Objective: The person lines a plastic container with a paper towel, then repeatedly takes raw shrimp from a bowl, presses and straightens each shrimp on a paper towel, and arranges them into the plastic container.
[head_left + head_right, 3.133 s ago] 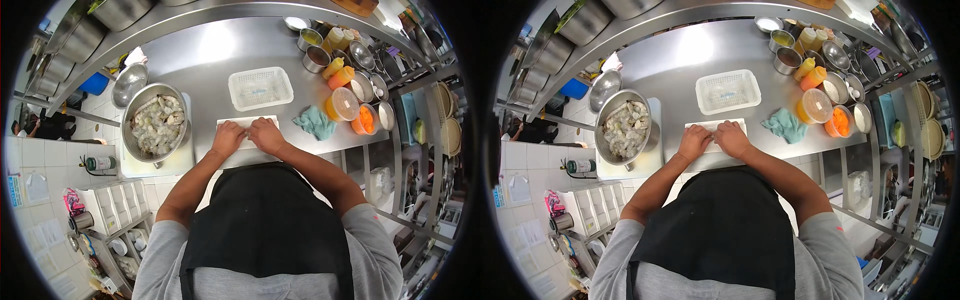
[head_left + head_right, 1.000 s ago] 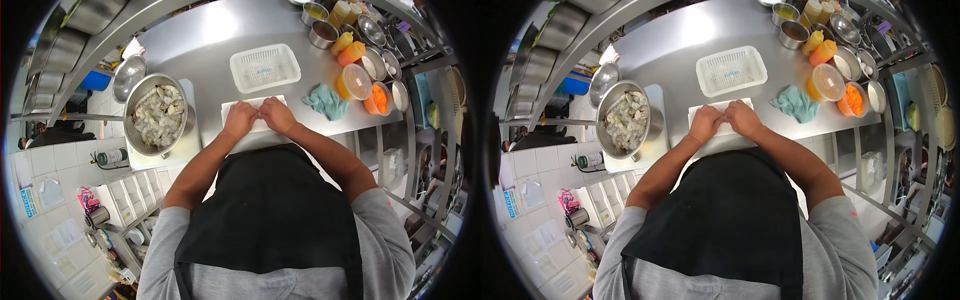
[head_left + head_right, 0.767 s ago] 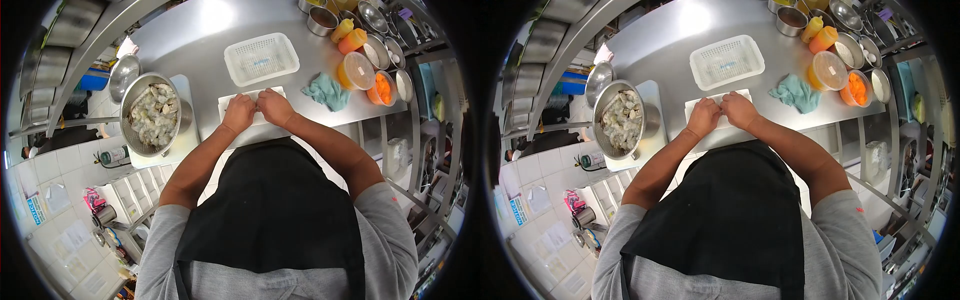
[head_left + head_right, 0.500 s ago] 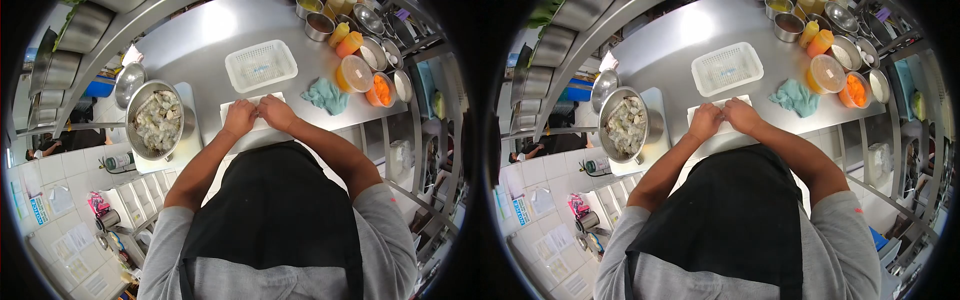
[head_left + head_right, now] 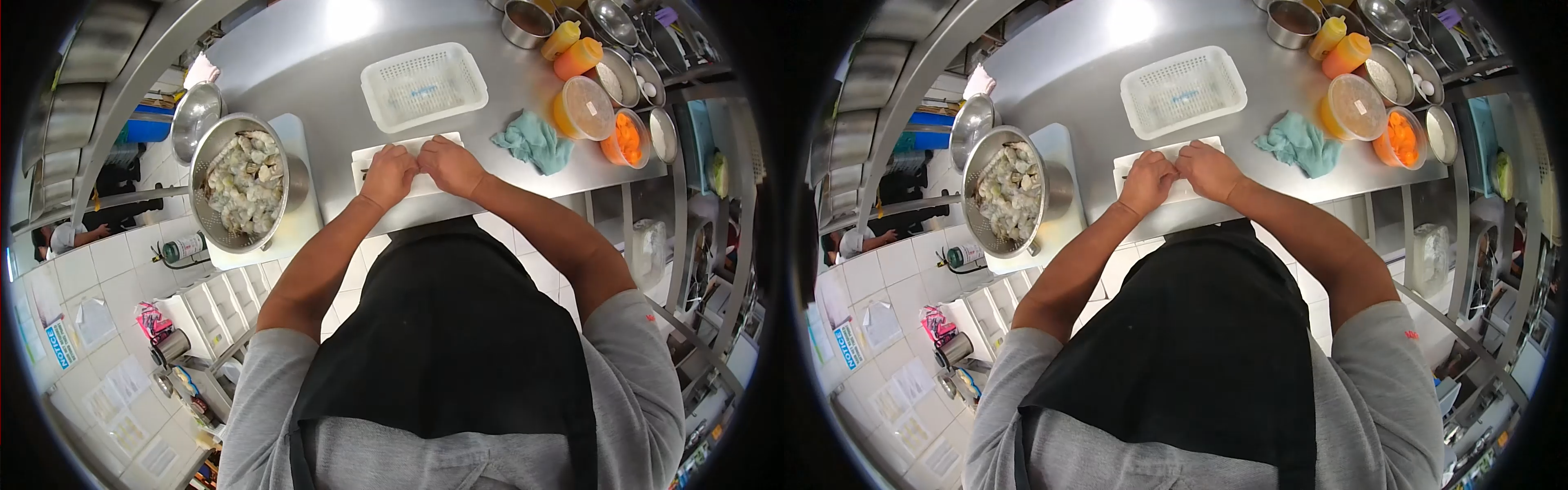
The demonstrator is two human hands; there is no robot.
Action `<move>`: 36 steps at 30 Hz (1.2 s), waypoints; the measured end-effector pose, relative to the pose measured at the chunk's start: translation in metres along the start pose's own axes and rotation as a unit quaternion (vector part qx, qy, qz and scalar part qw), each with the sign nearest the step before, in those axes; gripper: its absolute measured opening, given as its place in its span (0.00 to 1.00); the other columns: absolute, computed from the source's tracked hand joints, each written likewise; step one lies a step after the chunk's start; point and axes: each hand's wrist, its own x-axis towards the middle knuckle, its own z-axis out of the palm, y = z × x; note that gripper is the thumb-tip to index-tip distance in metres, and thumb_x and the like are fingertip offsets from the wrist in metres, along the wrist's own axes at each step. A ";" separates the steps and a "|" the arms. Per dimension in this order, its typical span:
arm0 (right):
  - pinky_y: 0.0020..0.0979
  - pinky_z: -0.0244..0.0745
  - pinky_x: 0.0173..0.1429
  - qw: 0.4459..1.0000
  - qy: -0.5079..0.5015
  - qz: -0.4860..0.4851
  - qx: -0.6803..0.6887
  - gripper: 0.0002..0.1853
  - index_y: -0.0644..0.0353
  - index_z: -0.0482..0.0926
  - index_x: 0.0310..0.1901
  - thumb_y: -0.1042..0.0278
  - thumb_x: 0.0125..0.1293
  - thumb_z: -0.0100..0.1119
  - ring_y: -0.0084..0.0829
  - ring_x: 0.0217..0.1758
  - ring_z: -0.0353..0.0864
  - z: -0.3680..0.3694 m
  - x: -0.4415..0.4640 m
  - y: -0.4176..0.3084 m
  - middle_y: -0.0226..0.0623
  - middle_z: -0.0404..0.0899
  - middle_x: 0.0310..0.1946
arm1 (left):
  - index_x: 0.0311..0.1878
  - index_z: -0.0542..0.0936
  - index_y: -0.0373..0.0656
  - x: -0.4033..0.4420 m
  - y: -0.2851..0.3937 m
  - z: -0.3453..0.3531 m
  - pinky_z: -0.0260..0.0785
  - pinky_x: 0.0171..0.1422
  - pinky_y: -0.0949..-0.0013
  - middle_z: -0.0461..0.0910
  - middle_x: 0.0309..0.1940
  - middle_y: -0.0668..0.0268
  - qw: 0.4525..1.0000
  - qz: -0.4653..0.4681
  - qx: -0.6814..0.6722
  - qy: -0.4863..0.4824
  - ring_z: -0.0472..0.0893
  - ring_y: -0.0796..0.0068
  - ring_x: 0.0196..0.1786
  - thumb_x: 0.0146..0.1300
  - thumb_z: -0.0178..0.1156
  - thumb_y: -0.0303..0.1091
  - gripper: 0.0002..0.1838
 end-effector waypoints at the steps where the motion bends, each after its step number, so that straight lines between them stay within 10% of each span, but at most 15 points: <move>1: 0.43 0.81 0.61 1.000 -0.005 -0.011 0.000 0.02 0.56 0.84 0.37 0.70 0.68 0.66 0.44 0.53 0.81 -0.002 0.002 0.001 0.37 0.82 0.42 | 0.36 0.90 0.43 0.001 -0.001 0.000 0.76 0.53 0.50 0.82 0.34 0.60 1.000 0.000 -0.003 -0.006 0.81 0.51 0.44 0.60 0.73 0.24 0.03; 10: 0.47 0.80 0.63 0.997 -0.074 -0.027 -0.007 0.03 0.57 0.84 0.40 0.69 0.70 0.66 0.47 0.55 0.82 -0.011 0.007 0.006 0.38 0.82 0.44 | 0.33 0.85 0.43 0.003 -0.006 0.002 0.76 0.54 0.48 0.82 0.37 0.59 0.999 0.004 0.020 -0.028 0.81 0.48 0.48 0.59 0.73 0.25 0.04; 16: 0.48 0.79 0.67 0.996 0.071 0.043 -0.010 0.07 0.59 0.86 0.46 0.68 0.71 0.67 0.49 0.58 0.82 -0.010 -0.023 -0.008 0.44 0.83 0.47 | 0.43 0.92 0.45 -0.002 0.027 -0.003 0.76 0.59 0.47 0.86 0.41 0.58 0.996 -0.041 0.025 0.080 0.83 0.47 0.52 0.60 0.79 0.33 0.09; 31: 0.48 0.83 0.57 0.997 -0.056 0.030 -0.030 0.06 0.54 0.88 0.43 0.64 0.72 0.64 0.48 0.52 0.85 -0.018 -0.014 0.014 0.41 0.83 0.41 | 0.36 0.93 0.47 0.014 0.012 0.020 0.76 0.54 0.48 0.85 0.36 0.59 0.998 -0.017 0.054 0.014 0.83 0.50 0.44 0.59 0.78 0.33 0.04; 35: 0.54 0.74 0.74 0.988 -0.113 0.030 -0.103 0.15 0.52 0.89 0.58 0.57 0.78 0.62 0.48 0.57 0.86 -0.018 -0.020 0.019 0.44 0.89 0.45 | 0.43 0.94 0.53 0.007 -0.018 0.063 0.77 0.56 0.45 0.88 0.39 0.61 0.992 -0.023 0.119 0.023 0.86 0.52 0.50 0.63 0.71 0.36 0.07; 36: 0.54 0.74 0.73 0.997 0.015 0.013 -0.072 0.14 0.57 0.90 0.54 0.60 0.73 0.68 0.51 0.54 0.85 -0.022 -0.025 0.008 0.46 0.88 0.46 | 0.43 0.93 0.52 0.007 -0.001 0.052 0.76 0.57 0.45 0.88 0.41 0.61 0.993 -0.040 0.106 0.038 0.85 0.52 0.53 0.60 0.72 0.37 0.08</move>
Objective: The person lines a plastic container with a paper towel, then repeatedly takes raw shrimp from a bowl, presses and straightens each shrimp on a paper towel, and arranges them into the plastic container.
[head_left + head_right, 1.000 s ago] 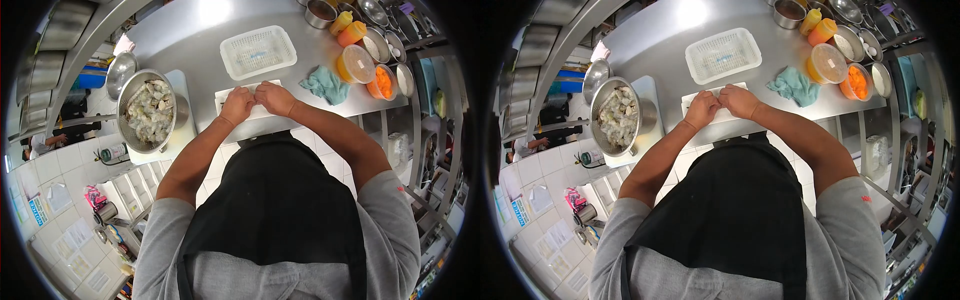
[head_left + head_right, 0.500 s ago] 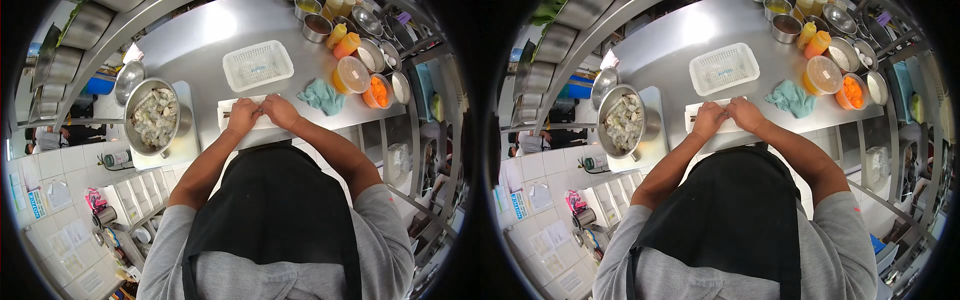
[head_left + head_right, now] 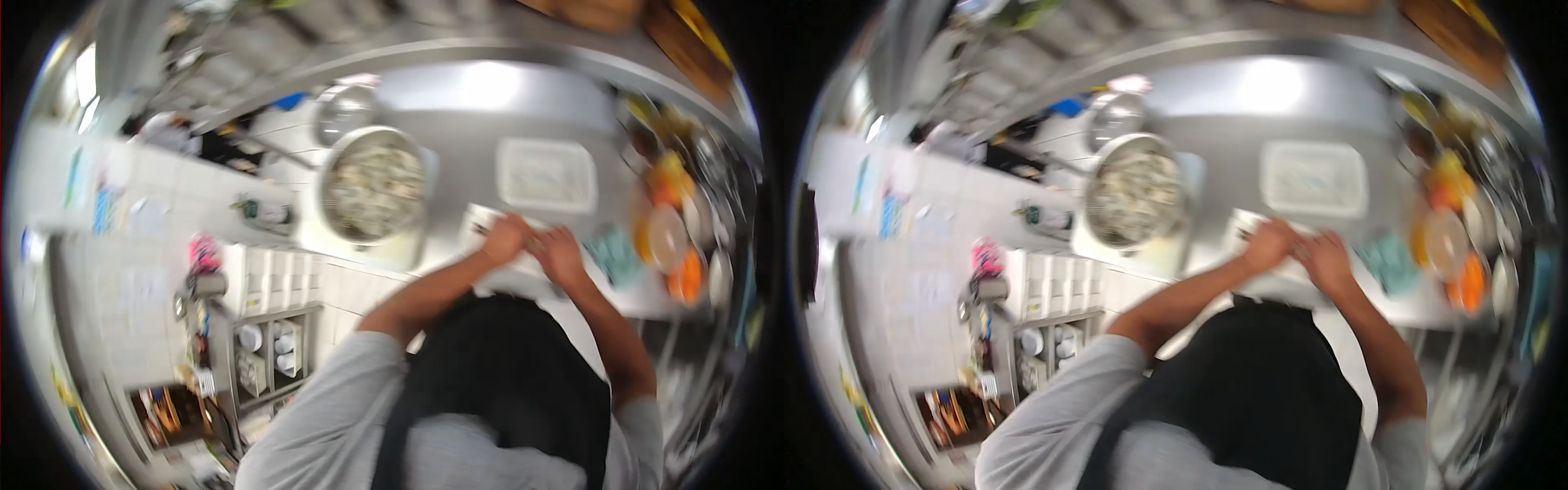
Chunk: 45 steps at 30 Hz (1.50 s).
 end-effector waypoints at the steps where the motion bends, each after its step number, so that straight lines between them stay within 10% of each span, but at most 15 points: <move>1: 0.54 0.75 0.69 0.999 0.016 0.024 0.017 0.12 0.59 0.90 0.50 0.62 0.70 0.71 0.52 0.53 0.84 -0.005 0.000 -0.005 0.46 0.87 0.43 | 0.42 0.92 0.52 0.001 0.008 -0.007 0.76 0.56 0.45 0.87 0.43 0.61 0.999 -0.017 -0.039 0.010 0.85 0.52 0.55 0.58 0.74 0.37 0.09; 13: 0.53 0.76 0.55 0.998 -0.052 0.003 0.044 0.06 0.61 0.85 0.33 0.70 0.60 0.74 0.55 0.47 0.81 -0.013 0.009 0.005 0.45 0.82 0.36 | 0.32 0.89 0.50 -0.001 0.025 0.004 0.74 0.56 0.48 0.80 0.42 0.65 0.999 -0.004 -0.044 -0.031 0.79 0.55 0.59 0.59 0.75 0.36 0.03; 21: 0.52 0.79 0.67 0.993 -0.102 0.050 0.022 0.20 0.59 0.90 0.56 0.65 0.63 0.76 0.57 0.60 0.83 -0.012 0.005 0.008 0.52 0.86 0.53 | 0.39 0.90 0.45 -0.002 0.011 -0.001 0.77 0.60 0.44 0.86 0.42 0.55 0.997 0.008 -0.074 -0.014 0.85 0.50 0.54 0.56 0.77 0.40 0.12; 25: 0.54 0.73 0.73 0.994 -0.081 0.067 0.024 0.26 0.61 0.88 0.59 0.45 0.76 0.67 0.54 0.62 0.82 -0.006 0.018 -0.022 0.51 0.87 0.53 | 0.55 0.91 0.45 -0.019 -0.009 -0.025 0.76 0.63 0.44 0.90 0.48 0.55 0.997 -0.040 -0.062 0.015 0.86 0.47 0.55 0.52 0.82 0.38 0.25; 33: 0.51 0.78 0.66 0.992 -0.110 0.061 0.021 0.12 0.57 0.87 0.46 0.61 0.67 0.74 0.48 0.62 0.81 0.009 0.024 -0.019 0.40 0.83 0.49 | 0.44 0.93 0.52 -0.039 -0.029 -0.090 0.73 0.62 0.51 0.89 0.44 0.71 0.997 -0.042 -0.013 -0.066 0.82 0.61 0.59 0.67 0.73 0.34 0.05; 45: 0.49 0.76 0.65 0.996 -0.054 0.033 0.071 0.11 0.55 0.90 0.48 0.63 0.68 0.72 0.45 0.61 0.81 0.027 0.045 -0.051 0.37 0.84 0.47 | 0.42 0.92 0.49 -0.045 -0.034 -0.086 0.73 0.58 0.53 0.87 0.40 0.68 0.999 -0.028 -0.031 -0.006 0.84 0.59 0.53 0.64 0.75 0.33 0.05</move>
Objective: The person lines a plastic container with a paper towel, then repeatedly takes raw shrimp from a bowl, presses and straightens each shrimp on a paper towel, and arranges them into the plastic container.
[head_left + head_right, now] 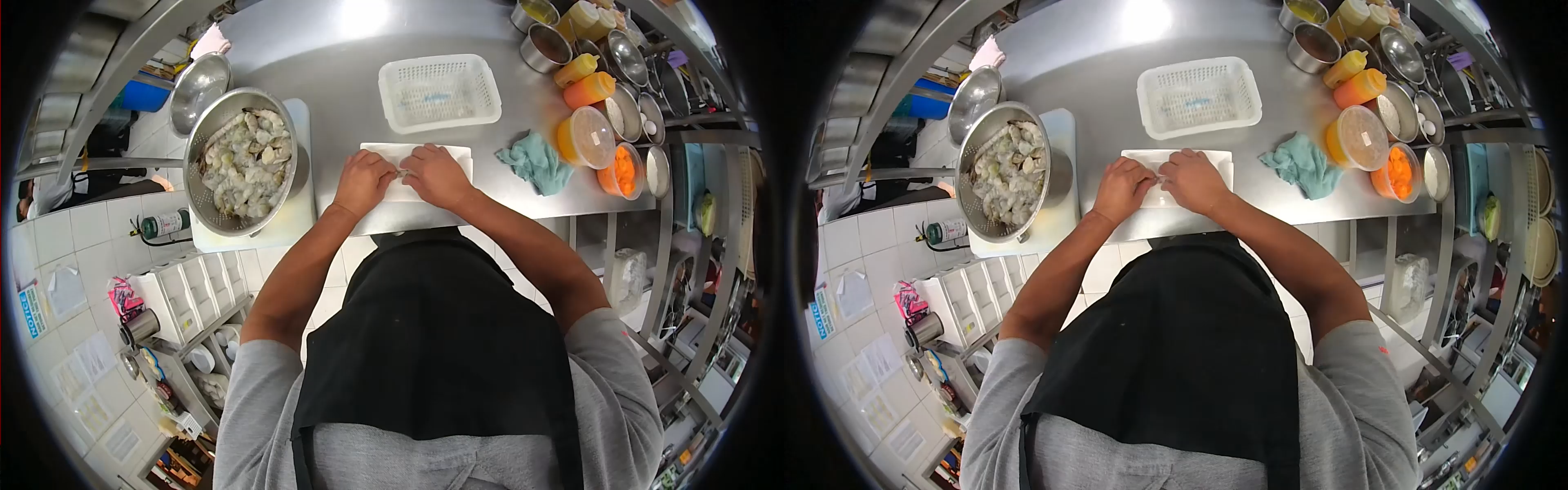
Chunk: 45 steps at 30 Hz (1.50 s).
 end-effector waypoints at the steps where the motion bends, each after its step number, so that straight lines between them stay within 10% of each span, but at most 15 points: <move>1: 0.48 0.76 0.65 1.000 -0.006 -0.003 0.006 0.10 0.55 0.90 0.47 0.63 0.68 0.72 0.44 0.60 0.81 0.005 0.002 -0.003 0.37 0.84 0.47 | 0.42 0.92 0.49 -0.003 -0.003 0.003 0.73 0.57 0.53 0.87 0.39 0.68 1.000 0.011 -0.010 0.013 0.84 0.59 0.52 0.64 0.76 0.33 0.05; 27: 0.46 0.82 0.56 0.977 -0.017 0.018 -0.212 0.08 0.55 0.91 0.37 0.68 0.65 0.62 0.42 0.50 0.88 0.041 0.020 -0.035 0.39 0.89 0.41 | 0.32 0.90 0.42 0.030 0.003 0.000 0.84 0.54 0.49 0.88 0.35 0.55 0.966 -0.004 0.206 -0.159 0.89 0.49 0.46 0.59 0.68 0.31 0.05; 36: 0.48 0.78 0.68 0.999 0.005 0.000 -0.036 0.25 0.60 0.86 0.61 0.60 0.63 0.77 0.48 0.64 0.80 -0.024 -0.035 0.027 0.44 0.83 0.55 | 0.59 0.86 0.50 0.004 0.031 -0.011 0.68 0.69 0.41 0.86 0.56 0.61 0.985 -0.085 0.143 -0.052 0.82 0.52 0.65 0.57 0.80 0.44 0.27; 45: 0.50 0.76 0.66 0.998 -0.042 0.022 -0.035 0.14 0.55 0.91 0.52 0.62 0.68 0.73 0.46 0.62 0.80 -0.016 -0.027 0.035 0.37 0.84 0.49 | 0.46 0.93 0.50 0.023 0.044 0.032 0.67 0.64 0.48 0.88 0.47 0.68 0.997 -0.034 0.032 -0.055 0.82 0.59 0.58 0.65 0.75 0.38 0.08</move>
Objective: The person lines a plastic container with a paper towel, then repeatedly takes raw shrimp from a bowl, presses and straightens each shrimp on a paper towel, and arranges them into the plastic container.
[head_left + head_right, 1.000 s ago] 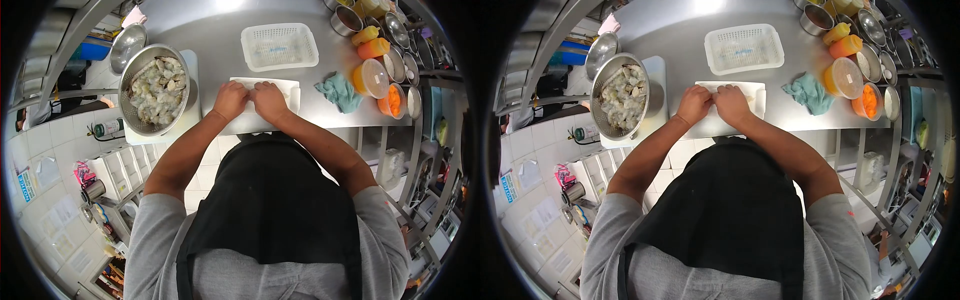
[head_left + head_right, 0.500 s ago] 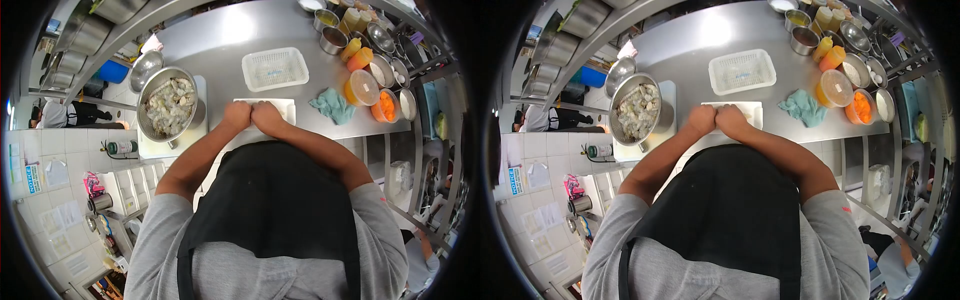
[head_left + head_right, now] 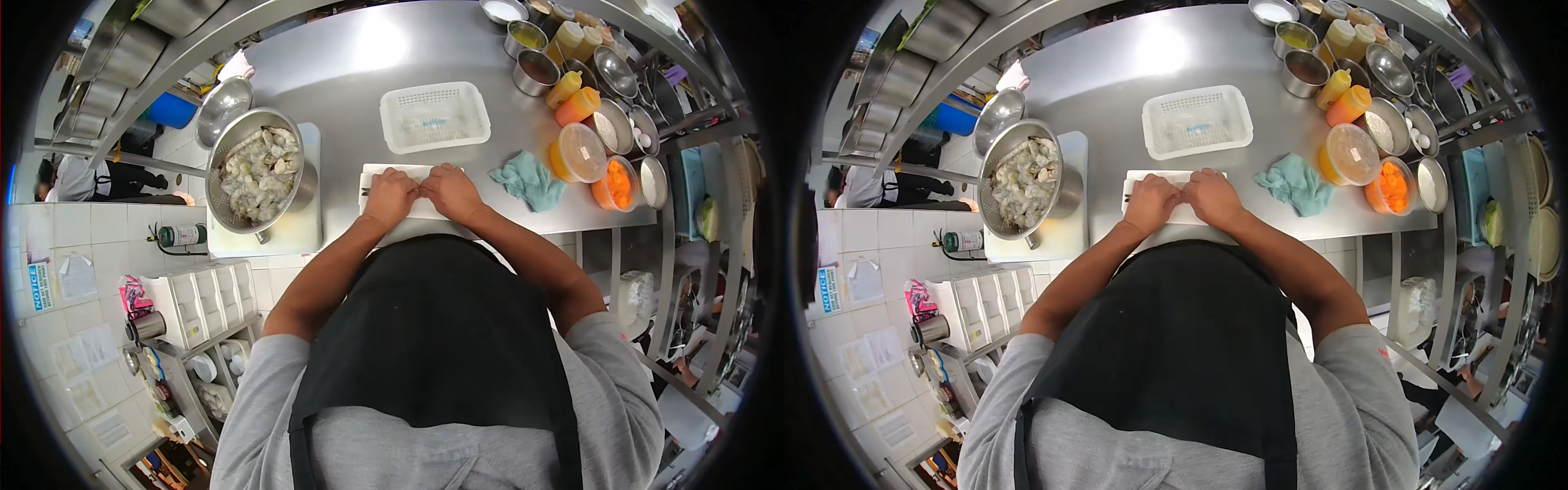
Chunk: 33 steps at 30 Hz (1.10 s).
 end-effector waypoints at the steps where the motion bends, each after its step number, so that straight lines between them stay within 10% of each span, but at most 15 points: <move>1: 0.50 0.76 0.66 0.999 0.043 -0.007 -0.003 0.12 0.55 0.91 0.50 0.63 0.68 0.72 0.46 0.62 0.79 -0.004 -0.006 -0.001 0.36 0.84 0.48 | 0.48 0.94 0.51 -0.005 0.000 -0.008 0.68 0.64 0.46 0.89 0.47 0.68 1.000 0.005 0.006 0.002 0.82 0.58 0.59 0.65 0.75 0.39 0.10; 4: 0.50 0.74 0.67 0.995 0.099 -0.029 -0.015 0.11 0.55 0.91 0.50 0.64 0.69 0.71 0.45 0.61 0.79 -0.009 -0.020 0.005 0.35 0.84 0.47 | 0.46 0.94 0.53 -0.024 -0.012 -0.019 0.68 0.64 0.45 0.89 0.43 0.69 0.990 -0.012 0.039 0.137 0.82 0.58 0.60 0.66 0.74 0.38 0.08; 8: 0.50 0.73 0.68 0.999 0.012 -0.023 -0.033 0.16 0.56 0.89 0.56 0.63 0.68 0.72 0.45 0.63 0.79 -0.012 -0.025 0.018 0.37 0.84 0.50 | 0.51 0.93 0.51 -0.044 -0.050 -0.025 0.67 0.65 0.43 0.88 0.50 0.68 0.998 -0.040 0.045 0.022 0.79 0.58 0.67 0.64 0.75 0.39 0.13; 33: 0.51 0.79 0.54 0.998 0.055 -0.040 0.002 0.03 0.59 0.87 0.35 0.71 0.65 0.67 0.50 0.49 0.85 0.009 0.026 -0.023 0.42 0.86 0.38 | 0.44 0.93 0.53 -0.055 -0.058 -0.014 0.71 0.65 0.47 0.87 0.46 0.73 0.988 -0.035 -0.006 0.150 0.79 0.62 0.66 0.63 0.75 0.35 0.07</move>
